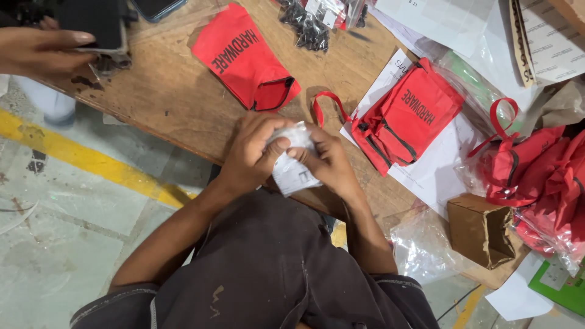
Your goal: Sorting and packing various manual hardware components and user leaflets into designated small red fabric pouches.
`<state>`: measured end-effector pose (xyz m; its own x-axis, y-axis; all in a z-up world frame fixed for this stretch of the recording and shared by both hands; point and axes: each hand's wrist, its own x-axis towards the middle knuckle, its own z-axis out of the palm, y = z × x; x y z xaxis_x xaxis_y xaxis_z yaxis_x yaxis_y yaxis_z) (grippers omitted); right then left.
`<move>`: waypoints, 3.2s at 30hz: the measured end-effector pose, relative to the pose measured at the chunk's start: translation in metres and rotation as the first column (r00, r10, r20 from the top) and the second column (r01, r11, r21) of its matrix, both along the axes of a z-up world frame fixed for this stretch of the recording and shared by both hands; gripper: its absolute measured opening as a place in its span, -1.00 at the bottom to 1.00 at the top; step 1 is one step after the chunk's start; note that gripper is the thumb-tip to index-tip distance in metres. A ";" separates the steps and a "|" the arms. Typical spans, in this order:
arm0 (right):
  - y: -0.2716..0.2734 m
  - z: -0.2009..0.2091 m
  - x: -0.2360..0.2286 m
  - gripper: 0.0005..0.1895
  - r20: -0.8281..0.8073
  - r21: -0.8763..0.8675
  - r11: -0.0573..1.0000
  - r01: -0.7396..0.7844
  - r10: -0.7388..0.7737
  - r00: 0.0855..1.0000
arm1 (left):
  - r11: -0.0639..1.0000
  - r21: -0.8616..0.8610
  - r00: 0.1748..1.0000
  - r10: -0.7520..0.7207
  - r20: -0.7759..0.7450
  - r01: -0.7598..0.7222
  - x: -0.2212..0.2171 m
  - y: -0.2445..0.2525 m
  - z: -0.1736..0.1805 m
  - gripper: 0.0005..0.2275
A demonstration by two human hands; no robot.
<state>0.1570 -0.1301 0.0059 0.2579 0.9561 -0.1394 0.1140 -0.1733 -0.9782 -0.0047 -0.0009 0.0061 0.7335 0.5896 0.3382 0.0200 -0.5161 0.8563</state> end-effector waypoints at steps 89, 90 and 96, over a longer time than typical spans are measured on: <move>0.065 0.004 -0.039 -0.69 0.367 0.304 0.791 0.531 -0.612 0.701 | 0.947 0.299 0.979 0.163 -0.122 -0.120 0.022 0.086 -0.001 -0.88; 0.070 0.009 -0.039 -0.72 0.352 0.300 0.801 0.518 -0.598 0.720 | 0.916 0.376 0.973 0.196 -0.120 -0.138 0.023 0.087 -0.003 -0.89; 0.082 -0.024 -0.030 -0.69 0.351 0.217 0.865 0.453 -0.502 0.790 | 0.858 0.505 0.978 0.178 -0.112 -0.099 0.025 0.079 -0.003 -0.90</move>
<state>0.1272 -0.0483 -0.0181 0.6946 0.6988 0.1710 0.4153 -0.1954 -0.8885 0.0201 0.0781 0.0034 0.7218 0.4731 0.5051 0.2296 -0.8522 0.4701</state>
